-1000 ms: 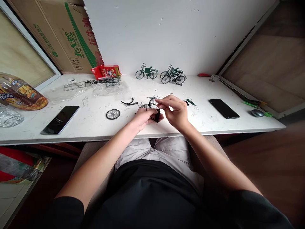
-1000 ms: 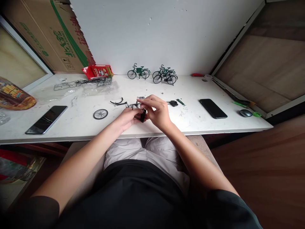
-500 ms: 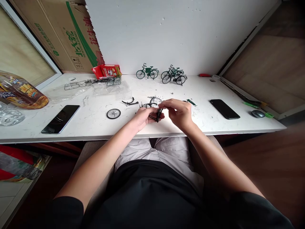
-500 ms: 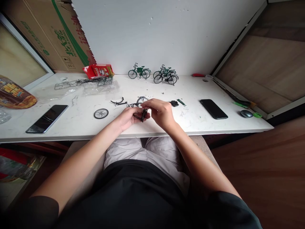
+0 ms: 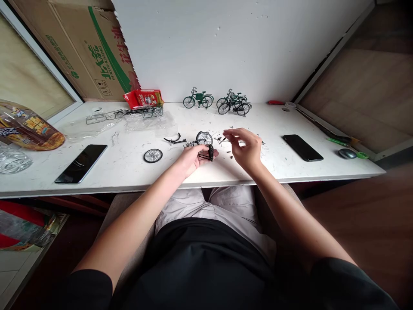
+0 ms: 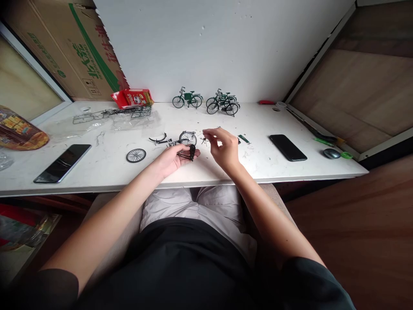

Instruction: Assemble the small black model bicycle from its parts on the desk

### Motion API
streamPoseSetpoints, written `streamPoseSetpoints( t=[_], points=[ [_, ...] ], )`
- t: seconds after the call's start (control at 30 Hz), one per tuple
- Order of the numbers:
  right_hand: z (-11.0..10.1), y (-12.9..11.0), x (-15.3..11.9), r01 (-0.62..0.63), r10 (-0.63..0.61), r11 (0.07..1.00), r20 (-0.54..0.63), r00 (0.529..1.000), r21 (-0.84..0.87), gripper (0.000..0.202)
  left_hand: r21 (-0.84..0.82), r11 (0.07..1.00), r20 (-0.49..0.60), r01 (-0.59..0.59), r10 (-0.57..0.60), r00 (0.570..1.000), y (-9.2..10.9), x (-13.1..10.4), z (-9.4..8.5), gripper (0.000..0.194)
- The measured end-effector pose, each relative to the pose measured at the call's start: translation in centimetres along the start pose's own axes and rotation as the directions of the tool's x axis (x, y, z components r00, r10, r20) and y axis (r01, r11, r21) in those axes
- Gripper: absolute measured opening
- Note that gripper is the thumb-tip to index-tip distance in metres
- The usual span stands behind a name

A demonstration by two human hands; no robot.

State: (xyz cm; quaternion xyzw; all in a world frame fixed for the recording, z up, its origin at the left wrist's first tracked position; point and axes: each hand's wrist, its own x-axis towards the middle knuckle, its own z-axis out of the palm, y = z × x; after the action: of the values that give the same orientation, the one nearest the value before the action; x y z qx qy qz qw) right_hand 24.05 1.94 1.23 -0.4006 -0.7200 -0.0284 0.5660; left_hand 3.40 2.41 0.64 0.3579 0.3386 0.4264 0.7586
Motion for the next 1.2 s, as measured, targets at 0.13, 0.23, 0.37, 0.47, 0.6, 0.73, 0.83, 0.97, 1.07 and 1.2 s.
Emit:
streamPoseSetpoints(
  t=[0.13, 0.23, 0.37, 0.47, 0.6, 0.73, 0.83, 0.97, 1.07, 1.2],
  points=[
    [-0.6, 2.3, 0.0, -0.17, 0.174, 0.98, 0.033, 0.984, -0.1, 0.016, 0.002, 1.0, 0.056, -0.016, 0.016, 0.998, 0.1, -0.3, 0.1, 0.006],
    [-0.5, 3.9, -0.5, -0.281, 0.299, 0.946, 0.098, 0.949, -0.163, 0.017, 0.0, 0.999, 0.086, -0.036, 0.036, 0.996, 0.0, -0.6, 0.2, 0.011],
    [-0.1, 4.9, -1.2, -0.279, 0.306, 0.934, 0.1, 0.947, -0.223, 0.026, -0.007, 0.999, 0.087, -0.051, 0.052, 0.995, -0.3, -0.5, 0.1, 0.019],
    [-0.1, 4.0, -1.0, -0.169, 0.188, 0.955, 0.055, 0.981, -0.245, 0.028, -0.032, 0.998, 0.069, -0.062, 0.064, 0.996, -0.5, -0.3, 0.0, 0.022],
    [0.0, 1.0, -0.2, -0.256, 0.258, 0.966, 0.156, 0.954, -0.032, 0.035, -0.052, 0.993, 0.027, -0.107, 0.108, 0.994, -0.8, -0.3, 0.0, 0.025],
    [0.4, -1.2, -0.1, -0.459, 0.392, 0.878, 0.349, 0.851, 0.133, 0.046, -0.024, 0.988, -0.011, -0.156, 0.155, 0.988, -1.2, -0.2, 0.2, 0.031],
    [0.7, -1.2, -0.4, -0.523, 0.445, 0.841, 0.37, 0.816, 0.141, 0.05, 0.004, 0.987, -0.042, -0.164, 0.164, 0.986, -1.5, 0.0, 0.1, 0.034],
    [0.9, -0.7, -0.6, -0.538, 0.449, 0.816, 0.355, 0.82, 0.21, 0.048, 0.044, 0.984, -0.057, -0.171, 0.173, 0.983, -1.9, 0.2, -0.1, 0.036],
    [1.0, -0.8, -0.7, -0.554, 0.468, 0.786, 0.32, 0.824, 0.275, 0.046, 0.075, 0.983, -0.047, -0.168, 0.172, 0.984, -2.0, 0.1, 0.0, 0.036],
    [1.1, -1.2, -0.8, -0.551, 0.479, 0.774, 0.282, 0.832, 0.311, 0.046, 0.107, 0.981, 0.009, -0.162, 0.162, 0.987, -1.8, 0.0, -0.1, 0.034]
  ],
)
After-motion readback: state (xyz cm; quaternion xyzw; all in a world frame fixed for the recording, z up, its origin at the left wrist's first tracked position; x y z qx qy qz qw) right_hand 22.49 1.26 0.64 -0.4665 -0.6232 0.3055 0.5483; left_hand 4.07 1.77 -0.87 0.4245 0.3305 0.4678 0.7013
